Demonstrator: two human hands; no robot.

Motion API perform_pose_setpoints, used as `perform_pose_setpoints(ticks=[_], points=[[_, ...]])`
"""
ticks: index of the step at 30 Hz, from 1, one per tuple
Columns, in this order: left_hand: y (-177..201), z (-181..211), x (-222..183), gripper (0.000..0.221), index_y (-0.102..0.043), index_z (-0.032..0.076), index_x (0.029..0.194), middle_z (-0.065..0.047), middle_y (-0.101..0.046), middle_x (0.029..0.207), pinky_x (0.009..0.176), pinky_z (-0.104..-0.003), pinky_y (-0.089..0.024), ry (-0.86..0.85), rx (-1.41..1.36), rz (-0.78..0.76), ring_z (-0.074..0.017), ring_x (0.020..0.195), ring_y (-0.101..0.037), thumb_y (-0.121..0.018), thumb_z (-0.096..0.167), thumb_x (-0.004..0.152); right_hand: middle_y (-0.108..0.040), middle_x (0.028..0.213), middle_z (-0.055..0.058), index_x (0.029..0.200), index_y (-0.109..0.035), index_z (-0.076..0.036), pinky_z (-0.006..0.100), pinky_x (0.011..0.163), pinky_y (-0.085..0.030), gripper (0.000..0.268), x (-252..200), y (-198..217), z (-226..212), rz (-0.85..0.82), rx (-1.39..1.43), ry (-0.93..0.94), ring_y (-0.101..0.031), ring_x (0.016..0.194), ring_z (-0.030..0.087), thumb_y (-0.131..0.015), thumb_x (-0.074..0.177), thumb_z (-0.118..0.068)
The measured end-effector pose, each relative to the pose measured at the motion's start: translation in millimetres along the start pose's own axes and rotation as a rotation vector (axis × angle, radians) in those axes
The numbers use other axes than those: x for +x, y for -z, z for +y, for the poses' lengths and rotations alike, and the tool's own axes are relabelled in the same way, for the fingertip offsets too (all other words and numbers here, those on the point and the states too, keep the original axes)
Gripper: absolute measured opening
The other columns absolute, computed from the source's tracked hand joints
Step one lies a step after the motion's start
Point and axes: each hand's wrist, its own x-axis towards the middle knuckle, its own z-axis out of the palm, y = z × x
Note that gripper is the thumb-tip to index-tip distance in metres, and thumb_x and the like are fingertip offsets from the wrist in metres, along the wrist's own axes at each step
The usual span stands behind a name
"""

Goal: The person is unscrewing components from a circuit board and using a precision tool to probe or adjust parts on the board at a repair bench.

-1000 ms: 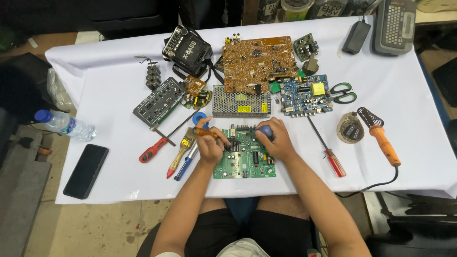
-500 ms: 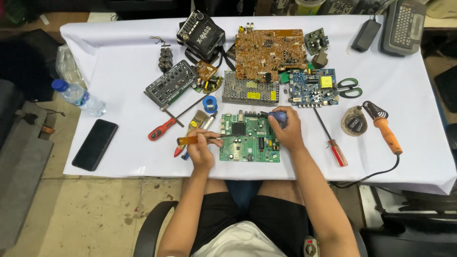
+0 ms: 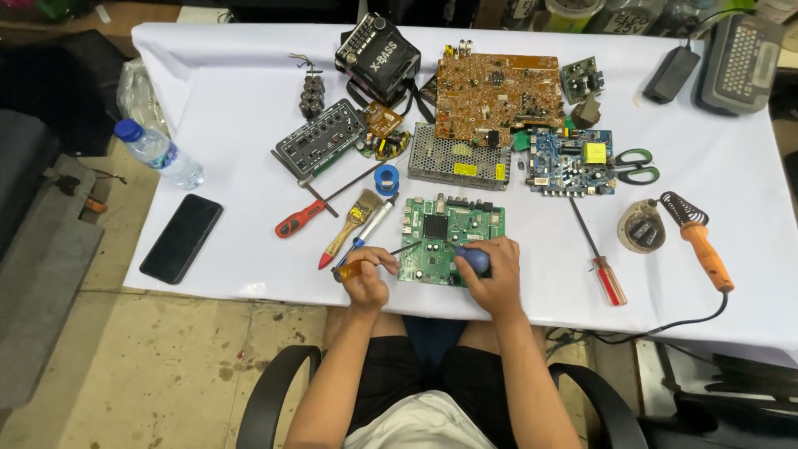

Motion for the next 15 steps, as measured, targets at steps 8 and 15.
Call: perform_pose_setpoints(ticks=[8,15], points=[[4.5,-11.6,-8.3,0.043,-0.047,0.007,0.084,-0.011,-0.064,0.062,0.042,-0.025,-0.053,-0.043,0.041,0.013,-0.0167,0.038,-0.059,-0.041,0.043,0.108,-0.073,0.093,-0.004,0.104,-0.071,-0.015,0.036,0.092,-0.04,0.019,3.6,-0.6,2.4,-0.086,-0.004,-0.041,-0.064,0.087,0.019,-0.077,0.094,-0.03],[3.7,-16.1,-12.6,0.044,-0.047,0.008,0.086,-0.011,-0.066,0.065,0.042,-0.024,-0.051,-0.055,0.027,-0.045,-0.0174,0.042,-0.061,-0.043,0.046,0.107,-0.07,0.084,-0.003,0.1,-0.073,-0.017,0.036,0.091,-0.04,0.014,5.1,-4.9,1.7,-0.142,-0.096,0.057,-0.062,0.083,0.02,-0.078,0.092,-0.027]])
